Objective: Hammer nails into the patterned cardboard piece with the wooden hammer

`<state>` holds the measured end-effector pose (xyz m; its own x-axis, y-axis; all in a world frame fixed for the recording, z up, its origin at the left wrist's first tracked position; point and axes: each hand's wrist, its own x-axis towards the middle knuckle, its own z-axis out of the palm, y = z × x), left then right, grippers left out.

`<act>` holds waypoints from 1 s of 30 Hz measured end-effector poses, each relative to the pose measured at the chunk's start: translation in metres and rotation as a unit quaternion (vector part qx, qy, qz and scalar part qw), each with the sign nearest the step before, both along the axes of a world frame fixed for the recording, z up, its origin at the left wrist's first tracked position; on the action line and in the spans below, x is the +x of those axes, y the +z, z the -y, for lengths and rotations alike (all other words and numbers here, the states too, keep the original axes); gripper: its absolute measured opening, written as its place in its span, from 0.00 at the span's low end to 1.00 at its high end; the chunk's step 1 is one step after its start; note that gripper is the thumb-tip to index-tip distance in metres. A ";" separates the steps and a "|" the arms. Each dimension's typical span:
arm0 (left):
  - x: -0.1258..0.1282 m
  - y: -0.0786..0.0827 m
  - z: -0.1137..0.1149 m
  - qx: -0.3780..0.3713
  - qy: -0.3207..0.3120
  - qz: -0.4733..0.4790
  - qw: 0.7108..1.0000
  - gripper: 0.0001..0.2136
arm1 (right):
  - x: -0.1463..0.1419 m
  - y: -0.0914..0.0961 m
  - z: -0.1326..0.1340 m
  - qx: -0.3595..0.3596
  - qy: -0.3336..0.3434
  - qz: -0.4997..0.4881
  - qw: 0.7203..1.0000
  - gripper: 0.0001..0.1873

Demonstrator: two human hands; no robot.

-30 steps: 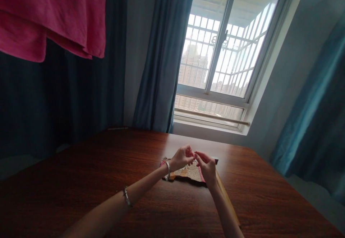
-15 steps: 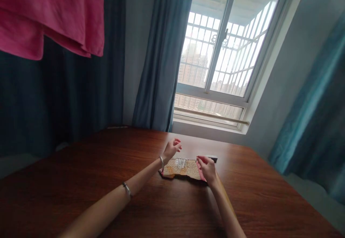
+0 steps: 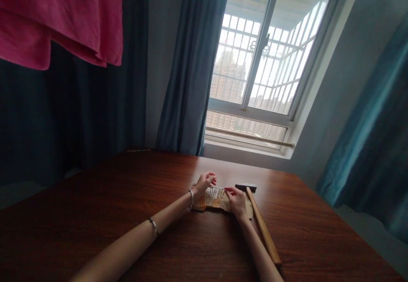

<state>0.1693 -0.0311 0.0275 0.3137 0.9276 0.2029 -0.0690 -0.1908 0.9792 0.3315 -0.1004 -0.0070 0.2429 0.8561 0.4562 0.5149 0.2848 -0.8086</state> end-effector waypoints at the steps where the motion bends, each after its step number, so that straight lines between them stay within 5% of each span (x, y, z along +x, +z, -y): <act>1: 0.001 -0.001 0.001 0.005 -0.003 -0.010 1.000 0.12 | 0.000 -0.001 0.000 0.001 0.000 0.002 1.000 0.13; 10: 0.003 -0.011 -0.003 0.032 -0.023 -0.036 0.999 0.13 | 0.000 -0.003 -0.002 0.004 0.003 0.025 1.000 0.13; 24: 0.006 -0.006 0.007 0.174 -0.079 -0.183 0.964 0.15 | -0.001 -0.002 0.002 0.001 -0.001 0.090 0.996 0.11; 30: 0.008 -0.004 0.007 0.177 -0.062 -0.219 0.957 0.15 | -0.003 -0.001 0.004 -0.003 -0.007 0.113 0.994 0.11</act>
<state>0.1774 -0.0381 0.0231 0.5447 0.7749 0.3205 0.2904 -0.5329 0.7948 0.3288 -0.1044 -0.0080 0.1455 0.8567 0.4949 0.6878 0.2720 -0.6730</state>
